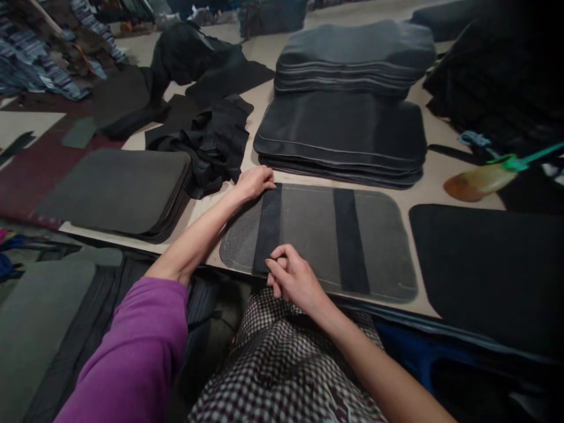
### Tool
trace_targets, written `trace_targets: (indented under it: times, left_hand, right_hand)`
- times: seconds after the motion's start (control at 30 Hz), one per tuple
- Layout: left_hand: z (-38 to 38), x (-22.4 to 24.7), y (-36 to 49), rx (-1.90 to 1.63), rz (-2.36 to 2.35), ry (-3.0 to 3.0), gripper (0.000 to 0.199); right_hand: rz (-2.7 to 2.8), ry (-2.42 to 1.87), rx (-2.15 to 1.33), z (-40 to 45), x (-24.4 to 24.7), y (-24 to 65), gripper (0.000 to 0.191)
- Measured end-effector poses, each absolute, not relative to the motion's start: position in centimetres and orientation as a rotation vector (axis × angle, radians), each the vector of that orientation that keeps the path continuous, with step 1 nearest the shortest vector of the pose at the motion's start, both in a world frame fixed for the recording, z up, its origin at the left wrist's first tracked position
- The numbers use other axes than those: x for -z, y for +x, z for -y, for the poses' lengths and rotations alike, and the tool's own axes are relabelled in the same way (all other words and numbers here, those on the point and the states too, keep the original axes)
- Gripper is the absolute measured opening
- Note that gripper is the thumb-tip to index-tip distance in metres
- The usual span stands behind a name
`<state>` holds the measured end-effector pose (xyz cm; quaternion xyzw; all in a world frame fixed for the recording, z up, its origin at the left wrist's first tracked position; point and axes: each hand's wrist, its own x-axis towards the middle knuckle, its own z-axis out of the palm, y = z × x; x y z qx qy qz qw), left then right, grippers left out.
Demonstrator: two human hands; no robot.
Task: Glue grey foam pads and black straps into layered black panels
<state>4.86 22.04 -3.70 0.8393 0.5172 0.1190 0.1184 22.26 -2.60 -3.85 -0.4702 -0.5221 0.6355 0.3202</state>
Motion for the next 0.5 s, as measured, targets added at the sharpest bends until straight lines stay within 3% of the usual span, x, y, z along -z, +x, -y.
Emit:
trace_targets:
  times: [0.27,0.5]
  left_hand:
    - [-22.05,4.19,4.74,-0.350,-1.506,2.454,0.015]
    - [-21.74,4.30,4.69,-0.366,-1.494,2.475,0.016]
  right_hand:
    - [1.717,-1.350,-1.479,2.31,4.01,21.64,0.005]
    - [1.980,-1.447,-1.277,1.86,3.86,21.42,0.008]
